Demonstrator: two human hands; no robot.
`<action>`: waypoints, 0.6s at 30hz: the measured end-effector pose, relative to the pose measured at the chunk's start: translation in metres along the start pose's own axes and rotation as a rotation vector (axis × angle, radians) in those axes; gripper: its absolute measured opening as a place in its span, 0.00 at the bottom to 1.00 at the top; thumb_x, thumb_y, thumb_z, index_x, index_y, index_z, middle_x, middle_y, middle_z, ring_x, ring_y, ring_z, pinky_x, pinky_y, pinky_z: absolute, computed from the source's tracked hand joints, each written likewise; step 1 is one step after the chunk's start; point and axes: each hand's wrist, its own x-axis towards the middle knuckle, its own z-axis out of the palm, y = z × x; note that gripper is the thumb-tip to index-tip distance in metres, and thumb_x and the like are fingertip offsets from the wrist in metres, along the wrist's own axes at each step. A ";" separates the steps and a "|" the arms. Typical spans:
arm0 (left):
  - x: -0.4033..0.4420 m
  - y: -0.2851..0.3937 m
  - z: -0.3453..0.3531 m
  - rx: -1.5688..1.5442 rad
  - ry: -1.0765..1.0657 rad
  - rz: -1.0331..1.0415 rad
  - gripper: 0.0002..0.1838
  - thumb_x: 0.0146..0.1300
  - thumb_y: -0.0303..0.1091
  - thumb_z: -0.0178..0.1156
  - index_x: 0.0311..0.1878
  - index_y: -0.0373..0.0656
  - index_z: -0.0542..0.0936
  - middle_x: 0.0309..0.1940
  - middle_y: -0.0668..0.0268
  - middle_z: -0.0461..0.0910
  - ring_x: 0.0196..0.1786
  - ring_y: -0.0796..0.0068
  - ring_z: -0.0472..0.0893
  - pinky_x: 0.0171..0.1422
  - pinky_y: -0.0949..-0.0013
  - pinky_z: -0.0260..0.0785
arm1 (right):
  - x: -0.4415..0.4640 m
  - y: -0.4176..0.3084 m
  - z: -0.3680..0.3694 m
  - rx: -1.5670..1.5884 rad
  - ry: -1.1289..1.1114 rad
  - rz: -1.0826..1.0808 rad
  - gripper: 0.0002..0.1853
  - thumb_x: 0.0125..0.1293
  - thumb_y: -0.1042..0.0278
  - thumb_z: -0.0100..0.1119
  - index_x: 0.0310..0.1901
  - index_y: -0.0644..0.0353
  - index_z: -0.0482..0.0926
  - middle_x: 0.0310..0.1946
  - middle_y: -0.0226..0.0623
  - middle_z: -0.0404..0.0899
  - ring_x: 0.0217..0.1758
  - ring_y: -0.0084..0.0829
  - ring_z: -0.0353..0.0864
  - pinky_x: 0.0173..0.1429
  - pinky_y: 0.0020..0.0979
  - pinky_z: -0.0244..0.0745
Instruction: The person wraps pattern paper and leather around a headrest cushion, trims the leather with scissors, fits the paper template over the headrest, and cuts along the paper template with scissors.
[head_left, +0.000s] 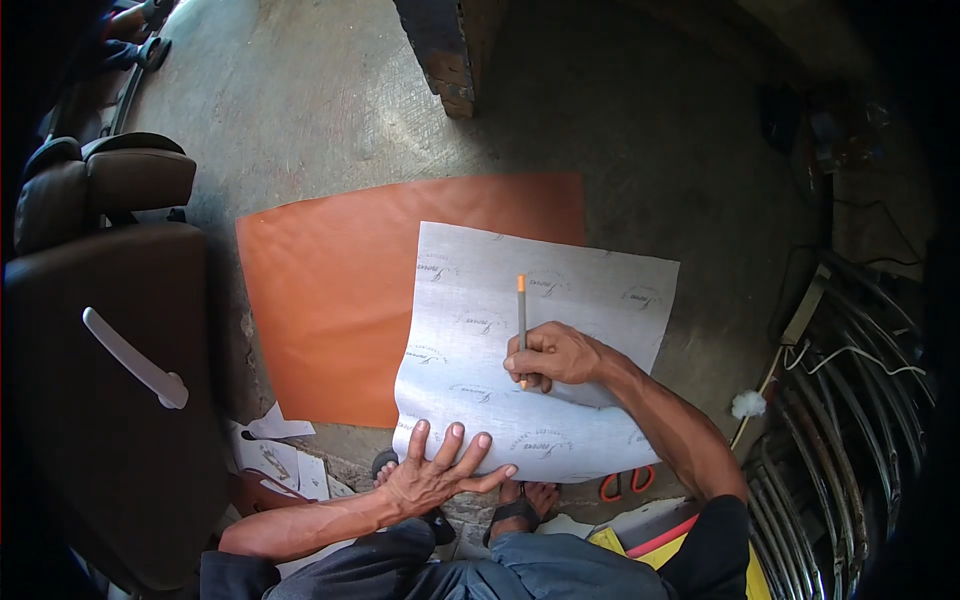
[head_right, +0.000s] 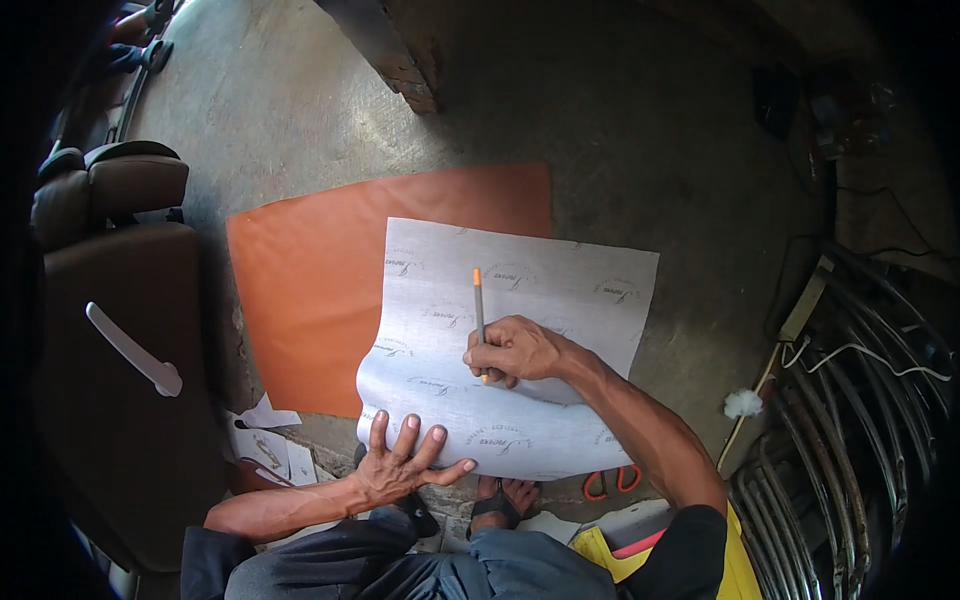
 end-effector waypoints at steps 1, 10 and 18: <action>0.000 -0.001 0.000 0.001 0.001 0.003 0.50 0.60 0.62 0.58 0.82 0.76 0.44 0.77 0.52 0.53 0.80 0.39 0.51 0.74 0.23 0.48 | -0.007 -0.002 -0.002 -0.001 0.077 -0.087 0.19 0.76 0.52 0.57 0.38 0.60 0.84 0.29 0.30 0.81 0.34 0.20 0.80 0.33 0.24 0.78; -0.006 -0.021 -0.041 -0.410 0.021 -0.055 0.48 0.63 0.47 0.65 0.82 0.65 0.49 0.77 0.51 0.52 0.78 0.40 0.55 0.76 0.35 0.56 | -0.134 0.034 0.032 -0.007 1.298 -0.150 0.20 0.79 0.53 0.55 0.58 0.63 0.78 0.51 0.42 0.82 0.56 0.30 0.80 0.63 0.33 0.74; -0.018 -0.006 -0.030 -1.488 0.090 -1.055 0.43 0.60 0.35 0.75 0.73 0.36 0.60 0.61 0.52 0.75 0.61 0.63 0.77 0.63 0.61 0.73 | -0.120 0.146 0.148 0.892 1.418 -0.252 0.27 0.75 0.52 0.60 0.64 0.68 0.74 0.59 0.42 0.79 0.62 0.34 0.75 0.68 0.36 0.68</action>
